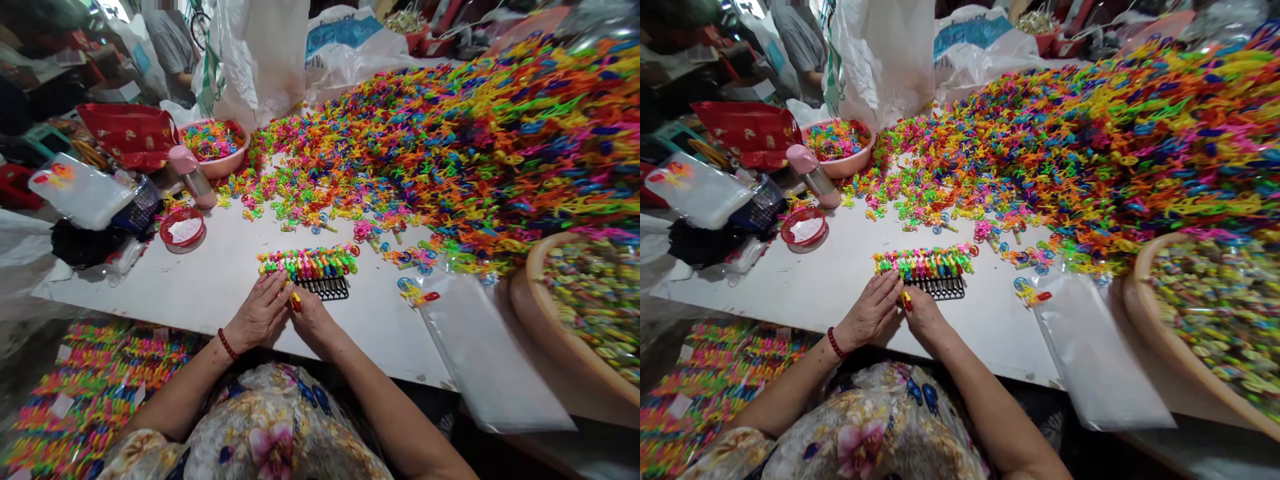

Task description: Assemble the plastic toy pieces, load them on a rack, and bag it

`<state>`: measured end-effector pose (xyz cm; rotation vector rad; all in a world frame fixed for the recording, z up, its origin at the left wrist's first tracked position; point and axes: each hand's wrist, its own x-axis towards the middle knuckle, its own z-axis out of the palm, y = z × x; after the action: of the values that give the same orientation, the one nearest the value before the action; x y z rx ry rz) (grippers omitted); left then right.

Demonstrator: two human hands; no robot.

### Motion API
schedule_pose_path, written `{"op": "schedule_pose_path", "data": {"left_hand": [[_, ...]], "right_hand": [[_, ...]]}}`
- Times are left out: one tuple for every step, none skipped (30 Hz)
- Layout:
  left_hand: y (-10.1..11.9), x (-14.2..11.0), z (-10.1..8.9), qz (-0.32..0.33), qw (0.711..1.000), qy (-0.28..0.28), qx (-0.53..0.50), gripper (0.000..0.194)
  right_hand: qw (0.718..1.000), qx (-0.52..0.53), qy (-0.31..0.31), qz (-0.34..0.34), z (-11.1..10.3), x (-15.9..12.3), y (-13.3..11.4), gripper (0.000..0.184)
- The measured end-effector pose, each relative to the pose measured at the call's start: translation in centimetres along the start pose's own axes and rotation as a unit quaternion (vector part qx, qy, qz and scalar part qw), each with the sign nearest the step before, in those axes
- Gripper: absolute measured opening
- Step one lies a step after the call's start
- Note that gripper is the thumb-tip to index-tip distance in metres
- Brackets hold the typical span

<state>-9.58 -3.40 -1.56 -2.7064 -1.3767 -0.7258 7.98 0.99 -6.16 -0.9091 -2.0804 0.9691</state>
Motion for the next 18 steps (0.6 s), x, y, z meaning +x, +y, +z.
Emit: {"op": "schedule_pose_path", "data": {"left_hand": [[0.0,0.0,0.0,0.000,1.000,-0.003,0.005,0.062],[0.0,-0.1,0.1,-0.001,1.000,-0.005,0.008,0.061],[0.0,-0.1,0.1,-0.004,1.000,-0.007,0.009,0.061],[0.0,-0.2,0.2,-0.007,1.000,-0.008,0.010,0.061],[0.0,-0.2,0.2,-0.009,1.000,-0.009,0.011,0.061],[0.1,-0.2,0.2,-0.010,1.000,-0.011,0.013,0.062],[0.3,-0.2,0.2,-0.011,1.000,-0.013,0.017,0.062],[0.4,-0.1,0.1,-0.013,0.999,-0.016,0.025,0.062],[0.6,-0.1,-0.1,-0.015,0.999,-0.017,0.036,0.061],[0.7,0.0,-0.2,-0.017,0.998,-0.018,0.049,0.061],[0.9,0.1,-0.3,-0.017,0.998,-0.017,0.063,0.060],[1.0,0.2,-0.5,-0.013,0.997,-0.015,0.074,0.059],[1.0,0.3,-0.5,-0.004,0.997,-0.014,0.081,0.058],[0.9,0.4,-0.6,0.009,0.996,-0.014,0.083,0.056],[0.8,0.5,-0.6,0.023,0.996,-0.014,0.081,0.054],[0.7,0.6,-0.5,0.035,0.996,-0.014,0.075,0.052],[0.5,0.7,-0.3,0.045,0.997,-0.012,0.068,0.049],[0.4,0.8,-0.2,0.049,0.997,-0.007,0.059,0.046]], "right_hand": [[1.000,-0.009,-0.010,-0.002,-0.1,0.1,0.1,0.016],[1.000,-0.020,-0.020,-0.002,-0.1,0.2,0.2,0.017],[0.999,-0.033,-0.026,-0.001,0.0,0.2,0.3,0.018],[0.998,-0.047,-0.031,0.002,0.1,0.3,0.4,0.020],[0.998,-0.060,-0.033,0.004,0.3,0.4,0.4,0.021],[0.997,-0.069,-0.033,0.008,0.5,0.4,0.3,0.021],[0.997,-0.075,-0.030,0.011,0.7,0.4,0.1,0.021],[0.997,-0.075,-0.027,0.013,0.7,0.4,-0.2,0.022],[0.997,-0.069,-0.023,0.011,0.6,0.3,-0.6,0.024],[0.998,-0.060,-0.018,0.006,0.3,0.0,-1.0,0.027],[0.999,-0.050,-0.011,-0.003,-0.3,-0.4,-1.4,0.030],[0.999,-0.042,-0.004,-0.009,-1.1,-1.0,-1.6,0.032],[0.999,-0.041,0.005,-0.008,-2.2,-1.7,-1.7,0.031],[0.999,-0.048,0.022,0.005,-3.5,-2.5,-1.5,0.027],[0.996,-0.068,0.043,0.031,-5.0,-3.2,-1.1,0.023],[0.990,-0.098,0.074,0.071,-6.6,-3.8,-0.5,0.021],[0.977,-0.140,0.112,0.113,-8.2,-4.1,0.3,0.021],[0.959,-0.190,0.144,0.151,-9.5,-4.2,1.2,0.022]]}}
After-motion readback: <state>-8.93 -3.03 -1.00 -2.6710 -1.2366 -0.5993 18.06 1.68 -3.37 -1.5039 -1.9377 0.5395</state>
